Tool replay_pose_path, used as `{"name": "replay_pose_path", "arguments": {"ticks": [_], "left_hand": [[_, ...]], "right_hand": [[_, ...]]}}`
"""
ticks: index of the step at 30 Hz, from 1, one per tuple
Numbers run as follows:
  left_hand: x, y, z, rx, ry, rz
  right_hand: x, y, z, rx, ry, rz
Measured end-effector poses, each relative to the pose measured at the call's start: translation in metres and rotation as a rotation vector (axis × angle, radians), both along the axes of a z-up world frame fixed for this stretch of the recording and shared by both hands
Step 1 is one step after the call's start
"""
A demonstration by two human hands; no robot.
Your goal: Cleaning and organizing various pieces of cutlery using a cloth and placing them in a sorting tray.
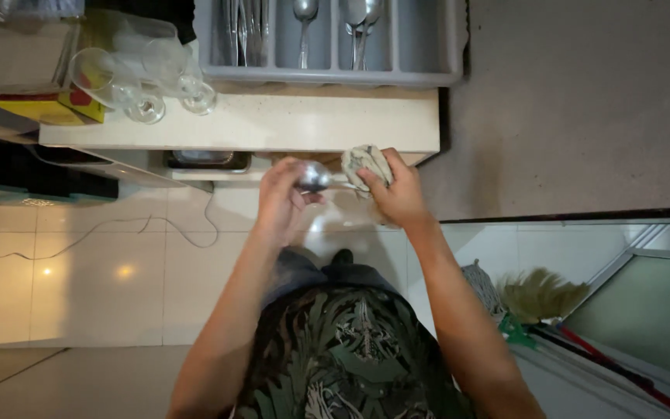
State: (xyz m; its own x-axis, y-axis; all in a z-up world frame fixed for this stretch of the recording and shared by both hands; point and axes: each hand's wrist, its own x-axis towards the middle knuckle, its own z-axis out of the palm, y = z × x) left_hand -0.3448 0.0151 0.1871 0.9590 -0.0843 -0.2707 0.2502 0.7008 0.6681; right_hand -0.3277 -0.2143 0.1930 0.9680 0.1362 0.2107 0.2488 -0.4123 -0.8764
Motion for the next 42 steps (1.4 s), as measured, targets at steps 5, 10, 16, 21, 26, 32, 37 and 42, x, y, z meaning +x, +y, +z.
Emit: {"name": "replay_pose_path", "arguments": {"ticks": [5,10,16,21,26,32,37,42], "left_hand": [[0.018,0.035,0.039,0.551,-0.101,-0.487],[0.041,0.057,0.053,0.83,-0.093,-0.661],[0.062,0.103,0.02,0.972,-0.099,-0.364],[0.075,0.135,0.018,0.764,-0.158,-0.12],[0.079,0.184,0.015,0.834,-0.085,-0.192],[0.071,0.2,0.001,0.975,-0.403,-0.057],[0.071,0.219,0.03,0.979,-0.263,-0.248],[0.087,0.213,0.034,0.714,-0.159,-0.23]], "right_hand": [[0.007,0.014,0.024,-0.11,-0.001,0.078],[0.04,0.041,-0.004,-0.159,0.037,-0.097],[0.053,0.099,0.027,-0.215,-0.287,-0.365],[0.042,0.187,0.064,-0.345,-0.644,0.022],[0.055,0.221,0.006,-0.169,-0.405,0.073],[0.074,0.259,-0.034,-0.154,-0.26,-0.149],[0.096,0.231,-0.051,-0.161,-0.449,-0.182],[0.097,0.243,-0.012,-0.093,-0.298,-0.354]]}}
